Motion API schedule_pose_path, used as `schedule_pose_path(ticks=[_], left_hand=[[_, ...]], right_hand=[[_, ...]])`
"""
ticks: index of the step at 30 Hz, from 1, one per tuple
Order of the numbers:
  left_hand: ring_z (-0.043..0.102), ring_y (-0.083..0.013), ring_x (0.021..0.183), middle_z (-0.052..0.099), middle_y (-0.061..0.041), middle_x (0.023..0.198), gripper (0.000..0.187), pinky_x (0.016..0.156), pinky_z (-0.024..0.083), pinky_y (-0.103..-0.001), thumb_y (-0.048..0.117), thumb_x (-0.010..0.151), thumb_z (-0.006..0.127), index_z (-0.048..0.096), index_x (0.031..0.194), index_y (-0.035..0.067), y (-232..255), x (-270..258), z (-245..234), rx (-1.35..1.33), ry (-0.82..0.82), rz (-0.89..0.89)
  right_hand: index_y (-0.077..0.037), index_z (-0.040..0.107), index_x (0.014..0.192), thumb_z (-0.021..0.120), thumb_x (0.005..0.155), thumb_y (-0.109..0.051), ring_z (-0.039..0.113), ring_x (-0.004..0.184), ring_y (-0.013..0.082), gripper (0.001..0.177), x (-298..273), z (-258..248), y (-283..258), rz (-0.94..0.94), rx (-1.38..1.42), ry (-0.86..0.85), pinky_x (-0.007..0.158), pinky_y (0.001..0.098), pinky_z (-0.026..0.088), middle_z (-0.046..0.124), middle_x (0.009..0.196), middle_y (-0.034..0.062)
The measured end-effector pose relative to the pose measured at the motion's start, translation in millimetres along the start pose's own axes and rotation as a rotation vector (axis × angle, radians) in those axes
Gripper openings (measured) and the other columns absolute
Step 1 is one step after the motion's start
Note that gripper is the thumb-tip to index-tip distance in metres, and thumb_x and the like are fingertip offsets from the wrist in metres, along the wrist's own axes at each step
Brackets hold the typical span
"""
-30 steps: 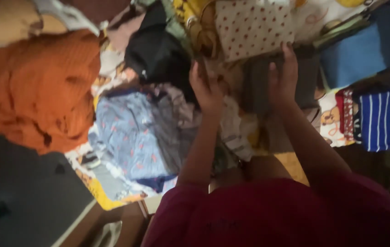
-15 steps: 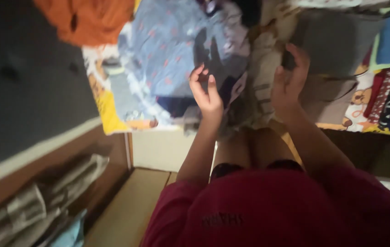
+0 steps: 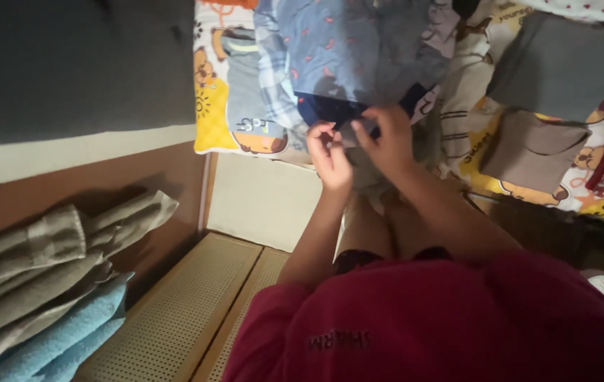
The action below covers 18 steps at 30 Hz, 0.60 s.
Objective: Folding various items of clothing on a small table.
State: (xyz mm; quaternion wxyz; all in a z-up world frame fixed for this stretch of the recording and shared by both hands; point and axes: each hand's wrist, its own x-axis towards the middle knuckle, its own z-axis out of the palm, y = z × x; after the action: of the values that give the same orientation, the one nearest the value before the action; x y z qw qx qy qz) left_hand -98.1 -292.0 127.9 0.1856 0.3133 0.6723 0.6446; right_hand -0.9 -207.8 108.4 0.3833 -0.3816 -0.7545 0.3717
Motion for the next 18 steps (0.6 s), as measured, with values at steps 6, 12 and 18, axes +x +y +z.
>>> schedule_pose_path(ticks=[6, 12, 18], left_hand=[[0.052, -0.0116, 0.103, 0.056, -0.004, 0.119, 0.027, 0.095, 0.045, -0.026, -0.003, 0.104, 0.047, 0.052, 0.130, 0.005, -14, 4, -33, -0.005, 0.064, -0.136], [0.054, -0.0116, 0.101, 0.060, -0.004, 0.120, 0.022, 0.091, 0.047, -0.026, 0.005, 0.108, 0.050, 0.055, 0.129, 0.005, -58, -13, -45, 0.018, 0.057, -0.229], [0.058, -0.0136, 0.100, 0.058, -0.002, 0.120, 0.048, 0.085, 0.047, -0.032, 0.042, 0.102, 0.058, 0.051, 0.140, 0.014, -56, -22, -22, -0.482, 0.099, -0.721]], right_hand=[[-0.006, 0.064, 0.113, 0.083, 0.086, -0.022, 0.061, 0.098, 0.0412, 0.037, 14, 15, 46, -0.008, -0.285, -0.030, 0.082, 0.0479, 0.050, 0.063, 0.104, 0.0183], [-0.012, 0.066, 0.091, 0.082, 0.092, -0.017, 0.064, 0.092, 0.0348, 0.017, 3, 26, 68, 0.058, -0.238, -0.037, 0.075, 0.0471, 0.051, 0.065, 0.092, 0.0089], [-0.010, 0.065, 0.099, 0.069, 0.098, -0.019, 0.066, 0.085, 0.0249, 0.010, -13, -37, -14, 0.217, 0.309, -0.309, 0.077, 0.0404, 0.053, 0.066, 0.094, 0.0071]])
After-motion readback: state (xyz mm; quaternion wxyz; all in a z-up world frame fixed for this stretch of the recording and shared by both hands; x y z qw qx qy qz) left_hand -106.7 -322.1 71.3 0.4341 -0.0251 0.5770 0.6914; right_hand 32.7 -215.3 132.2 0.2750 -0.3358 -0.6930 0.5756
